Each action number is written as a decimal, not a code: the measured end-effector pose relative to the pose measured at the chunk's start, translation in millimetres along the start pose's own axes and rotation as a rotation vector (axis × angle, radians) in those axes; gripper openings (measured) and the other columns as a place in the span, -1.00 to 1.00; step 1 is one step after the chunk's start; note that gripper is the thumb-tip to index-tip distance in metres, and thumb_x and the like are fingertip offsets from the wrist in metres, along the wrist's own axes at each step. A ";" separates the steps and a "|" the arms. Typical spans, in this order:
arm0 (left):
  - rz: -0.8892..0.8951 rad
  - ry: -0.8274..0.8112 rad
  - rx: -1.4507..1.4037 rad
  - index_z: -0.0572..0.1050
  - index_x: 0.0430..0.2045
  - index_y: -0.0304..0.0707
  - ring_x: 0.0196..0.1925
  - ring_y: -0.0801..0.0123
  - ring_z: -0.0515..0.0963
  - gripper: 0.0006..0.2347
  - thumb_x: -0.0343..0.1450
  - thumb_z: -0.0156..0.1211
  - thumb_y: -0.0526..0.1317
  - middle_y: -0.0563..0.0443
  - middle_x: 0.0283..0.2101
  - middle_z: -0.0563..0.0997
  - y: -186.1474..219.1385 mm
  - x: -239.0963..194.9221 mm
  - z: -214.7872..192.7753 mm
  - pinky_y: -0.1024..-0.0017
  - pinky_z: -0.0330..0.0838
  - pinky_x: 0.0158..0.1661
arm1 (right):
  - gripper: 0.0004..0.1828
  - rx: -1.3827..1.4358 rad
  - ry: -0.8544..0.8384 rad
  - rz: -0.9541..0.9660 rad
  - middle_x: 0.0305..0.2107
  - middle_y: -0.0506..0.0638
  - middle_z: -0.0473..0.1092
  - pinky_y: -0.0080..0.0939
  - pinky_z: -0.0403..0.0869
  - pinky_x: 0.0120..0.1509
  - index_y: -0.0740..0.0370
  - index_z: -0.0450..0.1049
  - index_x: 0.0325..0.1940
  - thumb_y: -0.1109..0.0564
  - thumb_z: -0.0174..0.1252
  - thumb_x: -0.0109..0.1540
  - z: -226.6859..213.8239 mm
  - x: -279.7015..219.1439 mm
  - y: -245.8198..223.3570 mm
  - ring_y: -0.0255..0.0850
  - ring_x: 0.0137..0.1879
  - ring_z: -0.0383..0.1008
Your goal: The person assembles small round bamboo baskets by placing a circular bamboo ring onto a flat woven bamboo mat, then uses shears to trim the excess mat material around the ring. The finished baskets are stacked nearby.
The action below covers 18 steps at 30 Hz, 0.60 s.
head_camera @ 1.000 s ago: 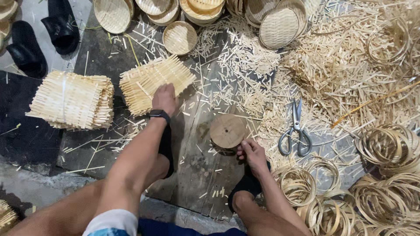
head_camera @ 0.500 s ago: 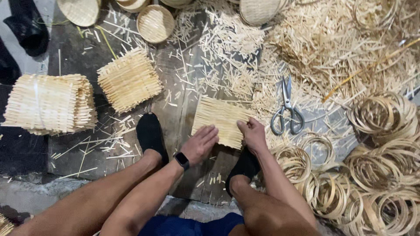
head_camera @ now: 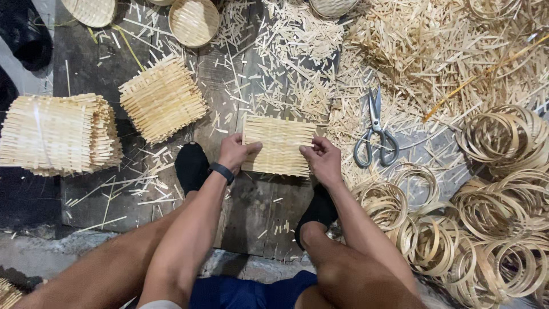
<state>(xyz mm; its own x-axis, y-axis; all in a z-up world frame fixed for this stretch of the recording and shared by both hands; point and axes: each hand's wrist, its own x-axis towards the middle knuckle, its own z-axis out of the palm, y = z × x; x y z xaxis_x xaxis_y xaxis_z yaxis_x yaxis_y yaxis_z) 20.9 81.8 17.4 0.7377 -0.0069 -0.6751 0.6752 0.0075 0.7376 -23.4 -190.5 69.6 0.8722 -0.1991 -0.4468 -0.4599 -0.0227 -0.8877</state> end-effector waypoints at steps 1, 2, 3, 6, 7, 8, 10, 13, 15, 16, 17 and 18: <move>-0.004 0.012 0.004 0.57 -0.19 -0.56 -0.29 0.35 0.70 -0.67 0.20 0.49 -0.44 -0.17 -0.23 0.72 -2.0 0.0 -0.5 0.41 0.63 -0.24 | -0.67 0.005 -0.009 0.032 -0.41 -0.13 0.45 -0.44 0.43 -0.32 0.38 0.51 -0.07 0.18 0.40 0.15 -1.3 0.2 0.1 -0.47 -0.35 0.39; -0.008 0.024 0.008 0.57 -0.18 -0.56 -0.28 0.36 0.70 -0.66 0.20 0.49 -0.45 -0.17 -0.22 0.72 -2.8 -0.4 -1.2 0.42 0.63 -0.23 | -0.65 0.010 -0.017 0.063 -0.41 -0.11 0.46 -0.43 0.43 -0.32 0.37 0.51 -0.05 0.18 0.40 0.15 -2.2 0.5 0.4 -0.46 -0.36 0.40; -0.015 0.017 0.005 0.56 -0.17 -0.55 -0.28 0.36 0.70 -0.66 0.21 0.48 -0.44 -0.17 -0.22 0.72 -3.2 -1.3 -1.1 0.42 0.63 -0.22 | -0.63 0.015 -0.025 0.096 -0.41 -0.10 0.47 -0.42 0.43 -0.33 0.37 0.51 -0.03 0.18 0.40 0.14 -3.2 0.0 1.4 -0.45 -0.36 0.42; -0.018 0.000 -0.016 0.55 -0.13 -0.54 -0.25 0.36 0.71 -0.64 0.22 0.48 -0.43 -0.17 -0.20 0.72 -1.2 -5.8 -1.2 0.42 0.63 -0.21 | -0.63 -0.037 0.012 -0.013 -0.40 -0.08 0.47 -0.44 0.44 -0.26 0.42 0.55 -0.03 0.19 0.43 0.15 -2.5 -1.1 6.8 -0.45 -0.32 0.41; -0.003 -0.005 -0.031 0.54 -0.12 -0.55 -0.24 0.36 0.71 -0.63 0.21 0.49 -0.43 -0.18 -0.19 0.72 1.7 -6.5 -1.2 0.43 0.63 -0.20 | -0.64 -0.052 0.024 -0.004 -0.40 -0.08 0.48 -0.44 0.45 -0.26 0.43 0.55 -0.04 0.19 0.43 0.15 -1.1 -0.2 8.2 -0.44 -0.32 0.42; 0.012 -0.010 -0.046 0.54 -0.11 -0.55 -0.23 0.35 0.71 -0.61 0.21 0.49 -0.43 -0.18 -0.18 0.72 4.9 -7.5 -0.6 0.43 0.63 -0.19 | -0.64 -0.068 0.037 0.005 -0.40 -0.07 0.48 -0.44 0.45 -0.26 0.43 0.55 -0.06 0.19 0.44 0.15 0.0 0.2 9.5 -0.43 -0.33 0.42; -0.006 0.011 -0.071 0.47 -0.04 -0.57 -0.19 0.31 0.71 -0.53 0.19 0.50 -0.41 -0.22 -0.15 0.70 11.5 -11.0 0.7 0.40 0.64 -0.16 | -0.65 -0.071 0.046 0.004 -0.41 -0.07 0.49 -0.43 0.45 -0.26 0.44 0.55 -0.08 0.20 0.44 0.15 1.4 1.5 11.6 -0.43 -0.33 0.43; -0.024 0.059 -0.063 0.36 0.06 -0.53 -0.10 0.30 0.69 -0.43 0.20 0.53 -0.35 -0.24 -0.06 0.65 17.1 -27.7 4.2 0.37 0.63 -0.07 | -0.66 -0.058 0.052 -0.002 -0.42 -0.07 0.50 -0.43 0.45 -0.27 0.44 0.55 -0.08 0.20 0.43 0.15 1.5 0.5 14.7 -0.43 -0.34 0.43; -0.116 0.129 -0.152 0.31 0.12 -0.44 -0.07 0.28 0.67 -0.39 0.21 0.52 -0.31 -0.23 -0.02 0.62 14.8 -47.4 10.7 0.30 0.61 -0.04 | -0.65 -0.086 0.066 0.023 -0.43 -0.08 0.50 -0.43 0.45 -0.28 0.44 0.54 -0.08 0.21 0.43 0.13 -0.1 0.2 14.6 -0.44 -0.35 0.43; -0.204 0.181 -0.251 0.29 0.14 -0.37 -0.08 0.25 0.67 -0.38 0.21 0.50 -0.30 -0.22 -0.01 0.61 9.5 -60.9 17.1 0.24 0.60 -0.05 | -0.67 -0.085 0.065 0.014 -0.44 -0.08 0.49 -0.43 0.44 -0.29 0.44 0.55 -0.09 0.21 0.43 0.14 -0.8 0.6 14.0 -0.44 -0.36 0.42; -0.295 0.236 -0.349 0.27 0.16 -0.30 -0.09 0.22 0.66 -0.38 0.22 0.48 -0.29 -0.21 -0.01 0.60 1.6 -75.1 24.2 0.18 0.59 -0.05 | -0.69 -0.083 0.060 0.008 -0.44 -0.07 0.48 -0.42 0.43 -0.30 0.45 0.55 -0.11 0.22 0.43 0.15 -0.1 0.3 14.0 -0.44 -0.36 0.40; -0.315 0.181 -0.467 0.31 0.07 -0.29 -0.12 0.20 0.66 -0.47 0.24 0.44 -0.33 -0.18 -0.04 0.63 -7.9 -88.1 33.7 0.16 0.60 -0.04 | -0.70 -0.081 0.056 0.003 -0.45 -0.07 0.48 -0.42 0.41 -0.31 0.45 0.56 -0.12 0.22 0.43 0.16 0.3 -0.5 13.8 -0.43 -0.37 0.39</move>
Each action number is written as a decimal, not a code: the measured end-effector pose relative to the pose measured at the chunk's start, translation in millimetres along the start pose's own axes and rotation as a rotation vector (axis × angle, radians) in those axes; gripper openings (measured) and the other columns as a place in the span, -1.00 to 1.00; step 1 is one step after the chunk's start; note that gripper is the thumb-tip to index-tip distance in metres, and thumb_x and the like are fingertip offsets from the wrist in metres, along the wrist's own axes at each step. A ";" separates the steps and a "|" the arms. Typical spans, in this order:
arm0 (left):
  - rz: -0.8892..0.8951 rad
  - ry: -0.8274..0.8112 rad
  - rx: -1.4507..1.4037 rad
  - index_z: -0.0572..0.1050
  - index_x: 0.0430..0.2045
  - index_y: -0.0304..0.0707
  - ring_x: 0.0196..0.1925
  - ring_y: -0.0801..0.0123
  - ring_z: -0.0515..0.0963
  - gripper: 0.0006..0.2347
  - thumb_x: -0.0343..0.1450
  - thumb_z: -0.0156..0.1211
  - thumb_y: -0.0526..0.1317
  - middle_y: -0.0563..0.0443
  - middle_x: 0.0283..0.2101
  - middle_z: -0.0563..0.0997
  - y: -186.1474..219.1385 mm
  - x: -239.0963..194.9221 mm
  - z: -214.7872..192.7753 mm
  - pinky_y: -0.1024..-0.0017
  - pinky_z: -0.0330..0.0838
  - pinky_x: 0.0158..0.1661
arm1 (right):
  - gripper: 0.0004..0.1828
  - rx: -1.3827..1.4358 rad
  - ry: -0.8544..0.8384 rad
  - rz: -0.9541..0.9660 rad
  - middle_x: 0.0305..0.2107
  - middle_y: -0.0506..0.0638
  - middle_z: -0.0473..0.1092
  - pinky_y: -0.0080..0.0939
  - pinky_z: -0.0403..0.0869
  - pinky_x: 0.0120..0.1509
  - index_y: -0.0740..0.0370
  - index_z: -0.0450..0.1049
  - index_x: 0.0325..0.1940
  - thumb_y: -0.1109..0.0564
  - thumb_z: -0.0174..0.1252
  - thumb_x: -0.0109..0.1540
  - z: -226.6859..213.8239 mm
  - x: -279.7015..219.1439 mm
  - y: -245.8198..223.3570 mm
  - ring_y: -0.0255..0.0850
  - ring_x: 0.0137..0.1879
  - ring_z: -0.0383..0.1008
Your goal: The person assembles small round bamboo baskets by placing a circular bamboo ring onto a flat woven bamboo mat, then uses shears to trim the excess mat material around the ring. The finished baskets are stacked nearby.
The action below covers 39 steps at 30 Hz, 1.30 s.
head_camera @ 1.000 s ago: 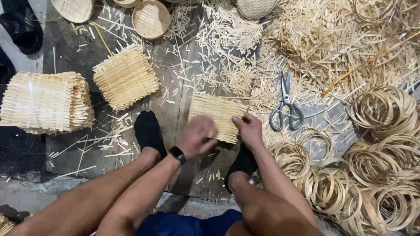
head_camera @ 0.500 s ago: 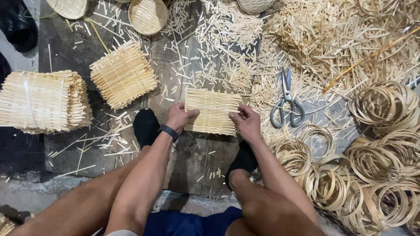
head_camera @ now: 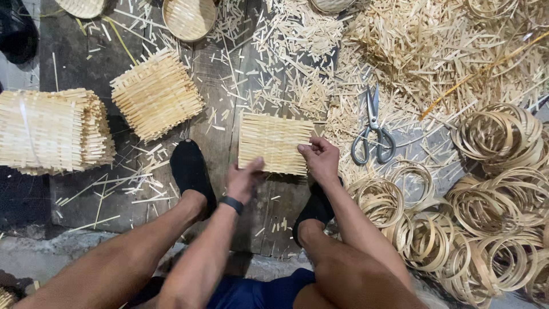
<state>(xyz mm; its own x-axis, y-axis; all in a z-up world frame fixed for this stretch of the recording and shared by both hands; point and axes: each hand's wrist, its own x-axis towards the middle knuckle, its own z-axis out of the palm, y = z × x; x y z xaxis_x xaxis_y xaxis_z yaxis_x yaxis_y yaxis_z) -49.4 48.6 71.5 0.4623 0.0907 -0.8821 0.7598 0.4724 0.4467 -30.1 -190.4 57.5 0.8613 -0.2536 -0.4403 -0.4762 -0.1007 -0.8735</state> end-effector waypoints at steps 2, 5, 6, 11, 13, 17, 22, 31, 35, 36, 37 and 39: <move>-0.033 -0.102 -0.206 0.40 -0.07 -0.31 -0.14 0.20 0.65 -0.63 0.29 0.39 -0.39 -0.14 -0.10 0.64 -30.2 -12.1 6.7 0.15 0.61 -0.02 | -0.71 0.009 0.007 0.010 -0.45 -0.08 0.48 -0.42 0.44 -0.30 0.45 0.56 -0.13 0.23 0.43 0.15 1.3 -0.4 -1.3 -0.43 -0.36 0.41; -0.030 -0.168 -0.399 0.49 -0.19 -0.37 -0.15 0.24 0.64 -0.79 0.36 0.34 -0.41 -0.11 -0.18 0.63 -54.5 -7.1 16.7 0.18 0.61 -0.01 | -0.72 0.066 -0.007 -0.003 -0.43 -0.08 0.51 -0.44 0.47 -0.27 0.43 0.56 -0.12 0.24 0.41 0.15 2.3 1.7 0.6 -0.44 -0.34 0.45; -0.043 -0.144 -0.398 0.51 -0.21 -0.37 -0.16 0.24 0.64 -0.82 0.36 0.32 -0.41 -0.10 -0.20 0.64 -59.8 -4.7 17.0 0.20 0.61 -0.03 | -0.72 0.090 -0.017 -0.008 -0.42 -0.07 0.53 -0.44 0.47 -0.26 0.42 0.56 -0.11 0.24 0.40 0.15 1.2 1.2 3.7 -0.44 -0.33 0.47; -0.053 -0.095 -0.378 0.51 -0.26 -0.40 -0.19 0.23 0.66 -0.86 0.37 0.30 -0.41 -0.10 -0.22 0.66 -65.6 4.3 11.8 0.24 0.62 -0.06 | -0.68 0.083 0.020 0.002 -0.40 -0.01 0.52 -0.42 0.47 -0.26 0.44 0.56 -0.10 0.23 0.45 0.13 2.9 3.6 17.5 -0.42 -0.32 0.46; -0.046 -0.109 -0.360 0.50 -0.28 -0.41 -0.19 0.24 0.65 -0.89 0.39 0.30 -0.41 -0.10 -0.24 0.65 -65.9 4.5 8.7 0.22 0.64 -0.04 | -0.65 0.072 0.024 0.018 -0.40 -0.01 0.52 -0.41 0.49 -0.25 0.43 0.55 -0.09 0.21 0.45 0.12 6.3 7.3 19.1 -0.41 -0.32 0.48; -0.052 -0.135 -0.344 0.51 -0.31 -0.33 -0.17 0.29 0.65 -0.90 0.39 0.30 -0.41 -0.04 -0.27 0.64 -65.8 8.9 3.6 0.23 0.64 -0.01 | -0.59 0.106 0.042 -0.001 -0.39 -0.02 0.55 -0.37 0.55 -0.20 0.41 0.54 -0.04 0.20 0.46 0.09 9.9 4.9 25.5 -0.39 -0.30 0.54; -0.069 -0.181 -0.327 0.53 -0.29 -0.25 -0.18 0.33 0.63 -0.90 0.40 0.31 -0.38 0.02 -0.26 0.62 -57.8 5.7 1.4 0.24 0.61 0.00 | -0.70 0.065 0.201 -0.046 -0.36 -0.06 0.52 -0.35 0.55 -0.20 0.29 0.56 0.01 0.20 0.36 0.21 -57.7 7.4 43.4 -0.37 -0.26 0.51; -0.301 -0.371 0.109 0.55 -0.27 -0.23 -0.27 0.32 0.66 -0.87 0.37 0.33 -0.30 -0.01 -0.30 0.66 -57.2 -39.1 18.7 0.37 0.58 -0.27 | -0.59 -1.016 0.485 0.126 0.09 0.20 0.41 0.19 0.23 0.36 0.21 0.54 0.08 0.07 0.35 0.17 -291.6 5.7 74.9 0.13 0.25 0.28; -0.338 -0.397 0.360 0.57 -0.25 -0.28 -0.36 0.36 0.66 -0.83 0.36 0.36 -0.25 0.00 -0.36 0.66 -69.4 -48.4 34.1 0.42 0.53 -0.41 | -0.54 -1.223 0.281 0.004 0.03 0.17 0.44 0.35 0.22 0.36 0.02 0.63 0.05 -0.03 0.37 0.07 -292.9 22.2 79.1 0.17 0.22 0.34; -0.332 -0.398 0.420 0.57 -0.24 -0.30 -0.38 0.36 0.66 -0.82 0.37 0.36 -0.23 0.01 -0.37 0.66 -68.4 -50.5 38.3 0.43 0.51 -0.43 | -0.65 -1.255 0.251 0.024 -0.03 0.13 0.46 0.26 0.29 0.32 0.00 0.65 0.00 -0.02 0.34 0.14 -294.0 27.0 74.1 0.11 0.18 0.39; -0.293 -0.429 0.440 0.58 -0.24 -0.32 -0.38 0.37 0.65 -0.81 0.37 0.36 -0.22 0.00 -0.37 0.66 -62.9 -52.5 41.8 0.43 0.51 -0.44 | -0.75 -1.279 0.223 0.047 -0.09 0.10 0.47 0.17 0.36 0.29 -0.03 0.67 -0.05 -0.01 0.30 0.20 -295.2 28.3 67.0 0.05 0.15 0.43; -0.213 -0.493 0.483 0.60 -0.24 -0.34 -0.40 0.37 0.64 -0.80 0.38 0.37 -0.20 -0.02 -0.38 0.66 -45.9 -58.5 54.6 0.44 0.49 -0.46 | -0.83 -1.272 0.183 -0.003 -0.19 0.05 0.50 0.06 0.47 0.18 -0.03 0.69 -0.12 -0.01 0.27 0.26 -298.7 30.5 39.5 -0.01 0.04 0.50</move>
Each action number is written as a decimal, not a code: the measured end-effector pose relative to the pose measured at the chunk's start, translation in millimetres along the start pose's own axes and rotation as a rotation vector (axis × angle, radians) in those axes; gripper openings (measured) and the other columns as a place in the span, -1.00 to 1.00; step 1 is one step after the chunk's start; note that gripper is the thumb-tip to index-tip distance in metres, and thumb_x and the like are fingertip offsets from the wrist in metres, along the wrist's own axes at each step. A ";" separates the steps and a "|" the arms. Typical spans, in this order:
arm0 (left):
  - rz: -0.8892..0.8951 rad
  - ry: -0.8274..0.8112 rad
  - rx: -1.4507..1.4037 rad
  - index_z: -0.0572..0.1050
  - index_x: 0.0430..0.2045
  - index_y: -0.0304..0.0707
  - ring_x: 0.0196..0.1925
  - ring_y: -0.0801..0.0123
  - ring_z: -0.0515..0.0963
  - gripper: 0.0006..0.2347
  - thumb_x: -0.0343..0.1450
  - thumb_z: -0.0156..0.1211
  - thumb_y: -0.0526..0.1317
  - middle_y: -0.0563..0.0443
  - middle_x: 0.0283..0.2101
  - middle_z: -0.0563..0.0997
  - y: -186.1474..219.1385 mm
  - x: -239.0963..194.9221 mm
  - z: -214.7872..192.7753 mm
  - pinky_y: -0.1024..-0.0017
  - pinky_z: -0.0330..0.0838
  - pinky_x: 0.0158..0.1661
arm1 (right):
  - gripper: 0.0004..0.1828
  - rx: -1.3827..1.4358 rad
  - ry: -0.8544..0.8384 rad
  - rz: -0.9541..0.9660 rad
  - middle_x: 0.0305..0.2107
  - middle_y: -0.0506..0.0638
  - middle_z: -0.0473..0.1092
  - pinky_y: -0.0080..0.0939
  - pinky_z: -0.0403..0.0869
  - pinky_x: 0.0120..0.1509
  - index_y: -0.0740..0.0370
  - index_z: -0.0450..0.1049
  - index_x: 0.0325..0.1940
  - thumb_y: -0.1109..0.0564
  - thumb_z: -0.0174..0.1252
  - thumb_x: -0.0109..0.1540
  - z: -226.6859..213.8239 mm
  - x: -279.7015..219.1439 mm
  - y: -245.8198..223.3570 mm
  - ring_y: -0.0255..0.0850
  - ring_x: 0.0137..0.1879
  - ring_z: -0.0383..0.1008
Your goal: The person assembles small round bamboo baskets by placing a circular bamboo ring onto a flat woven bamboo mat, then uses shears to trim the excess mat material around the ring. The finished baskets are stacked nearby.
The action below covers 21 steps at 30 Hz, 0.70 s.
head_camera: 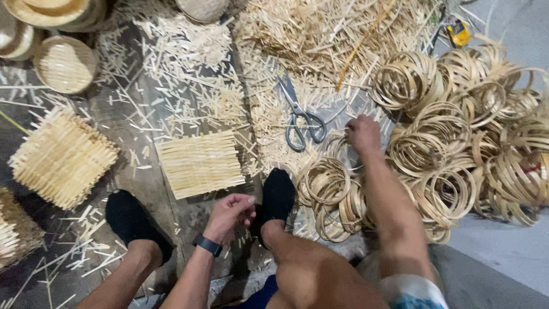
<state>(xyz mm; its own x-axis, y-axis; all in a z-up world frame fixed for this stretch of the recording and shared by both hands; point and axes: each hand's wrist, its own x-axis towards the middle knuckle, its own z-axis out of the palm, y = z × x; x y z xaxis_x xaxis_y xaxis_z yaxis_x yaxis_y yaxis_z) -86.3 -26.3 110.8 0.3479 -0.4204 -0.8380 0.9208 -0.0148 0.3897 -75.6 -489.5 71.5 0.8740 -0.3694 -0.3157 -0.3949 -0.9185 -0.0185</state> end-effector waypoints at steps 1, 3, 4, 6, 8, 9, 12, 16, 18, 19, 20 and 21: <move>0.077 0.066 0.115 0.61 -0.24 -0.34 -0.38 0.40 0.65 -0.78 0.37 0.37 -0.18 0.00 -0.36 0.67 16.4 -1.6 2.7 0.46 0.53 -0.42 | -0.83 0.038 0.031 -0.059 -0.21 0.05 0.50 0.04 0.51 0.10 0.00 0.69 -0.13 -0.02 0.28 0.27 -18.9 3.4 -6.1 -0.03 -0.02 0.51; 0.227 0.191 0.332 0.62 -0.23 -0.32 -0.35 0.47 0.67 -0.75 0.36 0.36 -0.12 0.03 -0.32 0.70 54.5 0.8 11.9 0.51 0.61 -0.34 | -0.83 0.154 0.106 -0.189 -0.25 0.02 0.51 -0.05 0.56 -0.05 0.05 0.68 -0.14 -0.01 0.32 0.26 -61.8 1.0 -27.3 -0.09 -0.15 0.54; 0.298 0.205 0.319 0.63 -0.21 -0.31 -0.35 0.50 0.64 -0.73 0.38 0.33 -0.09 0.02 -0.31 0.70 75.8 3.5 20.6 0.53 0.56 -0.34 | -0.82 0.240 0.152 -0.262 -0.26 0.00 0.51 -0.13 0.57 -0.12 0.07 0.67 -0.13 0.01 0.35 0.24 -82.6 -1.3 -45.7 -0.14 -0.20 0.55; 0.458 0.176 0.307 0.63 -0.17 -0.33 -0.35 0.54 0.60 -0.62 0.40 0.25 0.05 0.04 -0.30 0.69 121.1 13.7 46.1 0.58 0.50 -0.35 | -0.90 0.410 0.178 -0.511 -0.30 -0.03 0.51 -0.27 0.59 -0.20 0.07 0.66 -0.11 0.09 0.36 0.30 -118.5 -6.8 -99.7 -0.20 -0.25 0.55; 0.430 0.071 0.261 0.63 -0.25 -0.30 -0.43 0.58 0.55 -0.46 0.38 0.06 0.27 0.09 -0.38 0.65 162.2 16.3 70.3 0.62 0.44 -0.44 | -0.83 0.549 0.214 -0.775 -0.26 -0.02 0.49 -0.25 0.58 -0.13 0.07 0.63 -0.09 0.18 0.35 0.23 -150.0 -27.6 -154.2 -0.17 -0.16 0.54; 0.314 0.011 0.211 0.64 -0.34 -0.24 -0.50 0.59 0.51 -0.38 0.36 -0.06 0.38 0.13 -0.48 0.61 176.1 10.0 78.8 0.63 0.39 -0.51 | -0.81 0.552 0.219 -0.866 -0.27 -0.02 0.48 -0.27 0.55 -0.21 0.06 0.64 -0.07 0.20 0.34 0.24 -162.9 -37.7 -181.5 -0.19 -0.19 0.53; 0.045 -0.256 -0.052 0.38 -0.72 -0.09 -0.74 0.50 0.23 -0.33 0.35 -0.24 0.54 0.17 -0.74 0.32 197.4 -27.8 95.5 0.55 -0.02 -0.71 | -0.79 0.444 0.320 -1.077 -0.31 -0.03 0.42 -0.17 0.50 -0.24 0.12 0.57 -0.10 0.17 0.32 0.17 -207.4 -61.5 -232.8 -0.15 -0.21 0.47; 0.059 -0.166 -0.155 0.17 -0.81 0.02 -0.77 0.54 0.06 -0.38 0.33 -0.29 0.53 0.25 -0.79 0.11 196.2 -74.8 104.5 0.52 -0.12 -0.72 | -0.76 0.304 0.430 -1.124 -0.37 -0.06 0.32 -0.16 0.43 -0.27 0.20 0.53 -0.08 0.17 0.26 0.17 -246.8 -86.8 -261.3 -0.16 -0.24 0.40; 0.118 -0.159 -0.215 0.14 -0.80 0.05 -0.75 0.55 0.06 -0.42 0.34 -0.29 0.51 0.28 -0.77 0.05 190.1 -85.7 103.8 0.51 -0.12 -0.70 | -0.78 0.291 0.380 -1.132 -0.43 -0.04 0.28 -0.15 0.42 -0.33 0.20 0.53 -0.15 0.15 0.27 0.13 -254.1 -94.8 -266.7 -0.15 -0.29 0.39; 0.134 -0.162 -0.226 0.13 -0.81 0.04 -0.76 0.56 0.04 -0.41 0.35 -0.29 0.51 0.29 -0.76 0.03 186.2 -89.2 101.8 0.52 -0.12 -0.71 | -0.79 0.282 0.356 -1.136 -0.46 -0.03 0.26 -0.14 0.41 -0.37 0.19 0.54 -0.18 0.14 0.28 0.11 -254.5 -98.2 -267.4 -0.15 -0.31 0.39; 0.144 -0.168 -0.233 0.11 -0.82 0.04 -0.76 0.57 0.02 -0.40 0.36 -0.30 0.50 0.30 -0.76 0.02 183.4 -91.8 99.8 0.52 -0.13 -0.72 | -0.78 0.274 0.358 -1.142 -0.47 -0.03 0.25 -0.15 0.41 -0.39 0.21 0.53 -0.19 0.13 0.28 0.11 -253.5 -100.6 -269.0 -0.16 -0.32 0.39; 0.155 -0.174 -0.240 0.10 -0.83 0.03 -0.77 0.58 0.00 -0.40 0.37 -0.30 0.50 0.32 -0.76 0.01 181.2 -93.3 97.8 0.53 -0.13 -0.72 | -0.77 0.265 0.360 -1.149 -0.47 -0.03 0.24 -0.16 0.41 -0.41 0.23 0.52 -0.19 0.12 0.29 0.11 -251.3 -102.7 -270.9 -0.17 -0.33 0.39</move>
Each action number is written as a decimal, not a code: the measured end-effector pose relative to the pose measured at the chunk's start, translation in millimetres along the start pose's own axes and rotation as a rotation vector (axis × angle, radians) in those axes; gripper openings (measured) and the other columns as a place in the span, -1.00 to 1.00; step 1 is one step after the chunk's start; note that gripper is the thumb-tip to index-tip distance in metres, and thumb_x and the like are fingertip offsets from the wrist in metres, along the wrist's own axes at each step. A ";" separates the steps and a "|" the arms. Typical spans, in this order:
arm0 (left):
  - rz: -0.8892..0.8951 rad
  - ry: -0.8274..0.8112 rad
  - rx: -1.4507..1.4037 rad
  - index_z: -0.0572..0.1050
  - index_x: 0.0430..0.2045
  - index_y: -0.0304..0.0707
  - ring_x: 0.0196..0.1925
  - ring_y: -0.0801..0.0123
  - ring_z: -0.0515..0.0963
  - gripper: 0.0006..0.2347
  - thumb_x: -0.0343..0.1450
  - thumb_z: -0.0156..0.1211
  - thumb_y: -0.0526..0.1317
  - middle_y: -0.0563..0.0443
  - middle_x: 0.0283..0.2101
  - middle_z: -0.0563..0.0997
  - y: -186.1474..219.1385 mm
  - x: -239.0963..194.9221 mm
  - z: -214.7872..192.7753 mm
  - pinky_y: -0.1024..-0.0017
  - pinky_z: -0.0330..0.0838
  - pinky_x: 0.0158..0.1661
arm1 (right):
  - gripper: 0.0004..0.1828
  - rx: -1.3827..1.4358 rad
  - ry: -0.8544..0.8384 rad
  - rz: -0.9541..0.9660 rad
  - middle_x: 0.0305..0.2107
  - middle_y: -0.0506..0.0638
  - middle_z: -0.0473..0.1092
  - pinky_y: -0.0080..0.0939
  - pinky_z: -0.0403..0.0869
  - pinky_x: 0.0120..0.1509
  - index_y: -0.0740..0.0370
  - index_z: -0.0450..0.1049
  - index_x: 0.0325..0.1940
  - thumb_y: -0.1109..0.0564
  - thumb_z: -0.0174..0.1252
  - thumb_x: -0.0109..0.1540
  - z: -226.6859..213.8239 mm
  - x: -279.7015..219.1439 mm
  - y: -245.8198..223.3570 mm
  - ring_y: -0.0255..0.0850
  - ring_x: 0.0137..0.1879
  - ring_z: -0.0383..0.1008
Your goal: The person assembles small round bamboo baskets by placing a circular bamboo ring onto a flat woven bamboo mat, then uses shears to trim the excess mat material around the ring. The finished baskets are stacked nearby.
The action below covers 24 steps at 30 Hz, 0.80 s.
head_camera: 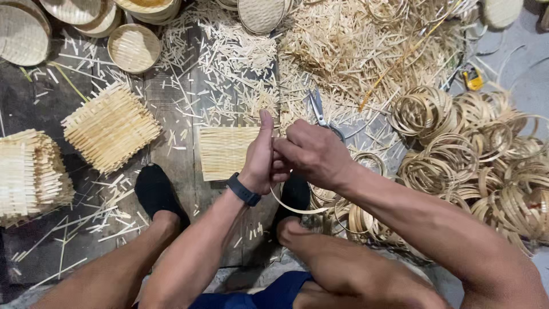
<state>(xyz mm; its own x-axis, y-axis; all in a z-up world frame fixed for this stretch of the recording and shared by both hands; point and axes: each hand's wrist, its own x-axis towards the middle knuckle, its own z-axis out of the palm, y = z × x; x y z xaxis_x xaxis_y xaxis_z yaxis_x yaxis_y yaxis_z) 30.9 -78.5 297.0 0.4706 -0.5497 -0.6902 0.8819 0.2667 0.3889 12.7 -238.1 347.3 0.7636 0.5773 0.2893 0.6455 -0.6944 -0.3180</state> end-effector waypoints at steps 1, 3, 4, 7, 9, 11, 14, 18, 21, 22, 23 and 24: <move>0.011 -0.017 -0.017 0.08 -0.83 0.05 -0.77 0.59 -0.01 -0.40 0.37 -0.32 0.50 0.32 -0.76 0.01 -1.3 -1.5 -3.4 0.54 -0.14 -0.73 | -0.76 -0.007 0.000 -0.008 -0.48 -0.04 0.24 -0.17 0.41 -0.43 0.24 0.52 -0.19 0.11 0.29 0.10 3.7 -0.1 -2.7 -0.17 -0.33 0.39; 0.032 -0.047 -0.049 0.04 -0.84 0.07 -0.78 0.59 -0.02 -0.40 0.38 -0.34 0.51 0.33 -0.76 0.00 -2.8 -3.7 -11.4 0.56 -0.15 -0.73 | -0.78 -0.014 -0.011 0.006 -0.49 -0.04 0.25 -0.17 0.42 -0.43 0.20 0.54 -0.17 0.14 0.30 0.12 10.0 1.7 -6.2 -0.18 -0.34 0.40; 0.034 -0.040 -0.065 0.07 -0.84 0.07 -0.78 0.58 -0.02 -0.40 0.39 -0.33 0.50 0.32 -0.76 0.01 -3.0 -4.4 -16.3 0.55 -0.15 -0.74 | -0.79 -0.016 -0.017 0.013 -0.50 -0.04 0.26 -0.17 0.43 -0.44 0.17 0.55 -0.16 0.15 0.30 0.13 13.7 5.3 -6.5 -0.18 -0.35 0.41; 0.080 -0.068 -0.102 0.26 -0.73 0.01 -0.77 0.56 0.00 -0.44 0.42 -0.27 0.43 0.28 -0.75 0.07 -5.3 0.2 -33.3 0.54 -0.11 -0.73 | -0.81 0.093 -0.080 0.120 -0.43 -0.04 0.39 -0.19 0.51 -0.32 0.11 0.54 -0.21 0.02 0.33 0.19 23.9 20.1 3.6 -0.18 -0.28 0.51; 0.168 -0.146 -0.110 0.53 -0.52 -0.09 -0.75 0.55 0.04 -0.48 0.44 -0.18 0.33 0.25 -0.73 0.16 -2.5 7.3 -49.6 0.54 -0.04 -0.70 | -0.65 0.341 -0.102 0.496 -0.32 -0.02 0.47 -0.18 0.55 -0.21 0.18 0.54 -0.07 -0.04 0.33 0.17 25.4 27.8 17.5 -0.20 -0.22 0.54; 0.414 -0.216 -0.419 0.57 -0.30 -0.21 -0.61 0.53 0.18 -0.58 0.54 -0.07 0.16 0.22 -0.66 0.23 2.5 12.2 -69.2 0.52 0.12 -0.54 | -0.55 0.796 -0.005 0.860 -0.30 0.03 0.51 -0.16 0.59 -0.13 0.24 0.54 -0.01 -0.13 0.21 0.20 28.4 24.8 24.0 -0.20 -0.23 0.58; 0.462 -0.264 -0.597 0.57 -0.25 -0.30 -0.46 0.47 0.35 -0.69 0.58 0.01 -0.02 0.15 -0.55 0.37 14.9 13.2 -95.8 0.47 0.25 -0.40 | -0.47 1.545 0.249 1.149 -0.39 0.08 0.50 -0.13 0.60 -0.13 0.33 0.54 -0.07 -0.21 0.02 0.31 41.2 7.8 22.5 -0.18 -0.32 0.59; 0.250 -0.255 -0.271 0.58 -0.34 -0.43 -0.55 0.44 0.39 -0.72 0.50 0.07 -0.12 0.09 -0.59 0.45 27.7 8.1 -121.9 0.46 0.28 -0.47 | -0.61 1.820 0.258 1.075 -0.54 -0.05 0.37 -0.31 0.36 -0.39 0.32 0.50 -0.28 -0.09 0.18 0.38 86.2 -13.2 17.9 -0.33 -0.48 0.34; 0.106 -0.028 0.007 0.55 -0.47 -0.34 -0.64 0.56 0.29 -0.78 0.49 0.13 -0.17 0.10 -0.59 0.51 31.6 10.9 -119.1 0.54 0.12 -0.62 | -0.62 1.843 0.174 1.145 -0.66 -0.14 0.26 -0.39 0.15 -0.55 0.22 0.44 -0.45 -0.05 0.24 0.35 106.7 -19.1 21.9 -0.40 -0.58 0.15; 0.113 -0.021 0.010 0.53 -0.52 -0.29 -0.69 0.59 0.24 -0.81 0.47 0.16 -0.19 0.14 -0.63 0.45 32.1 11.0 -118.2 0.57 0.06 -0.67 | -0.61 1.826 0.140 1.183 -0.69 -0.15 0.23 -0.40 0.09 -0.58 0.19 0.42 -0.50 -0.04 0.25 0.33 112.1 -18.4 22.5 -0.41 -0.61 0.09; 0.118 -0.015 0.012 0.50 -0.56 -0.23 -0.73 0.62 0.19 -0.82 0.45 0.19 -0.20 0.18 -0.68 0.39 30.3 11.5 -116.4 0.59 0.00 -0.71 | -0.60 1.846 0.120 1.164 -0.71 -0.17 0.21 -0.41 0.07 -0.60 0.16 0.40 -0.52 -0.05 0.27 0.32 116.3 -18.4 23.3 -0.41 -0.62 0.09; 0.123 -0.008 0.014 0.48 -0.61 -0.18 -0.78 0.64 0.14 -0.82 0.43 0.23 -0.22 0.21 -0.73 0.33 28.4 12.3 -115.1 0.62 -0.07 -0.76 | -0.57 1.866 0.101 1.145 -0.73 -0.19 0.18 -0.41 0.05 -0.63 0.13 0.37 -0.55 -0.06 0.29 0.31 120.2 -18.2 23.6 -0.41 -0.63 0.09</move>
<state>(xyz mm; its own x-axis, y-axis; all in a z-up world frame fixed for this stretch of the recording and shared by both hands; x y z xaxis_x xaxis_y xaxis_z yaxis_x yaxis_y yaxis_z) 65.1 13.5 229.3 0.5751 -0.5198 -0.6317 0.8168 0.3214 0.4792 16.1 -213.4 226.0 0.7572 0.2739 -0.5930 -0.6378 0.5058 -0.5808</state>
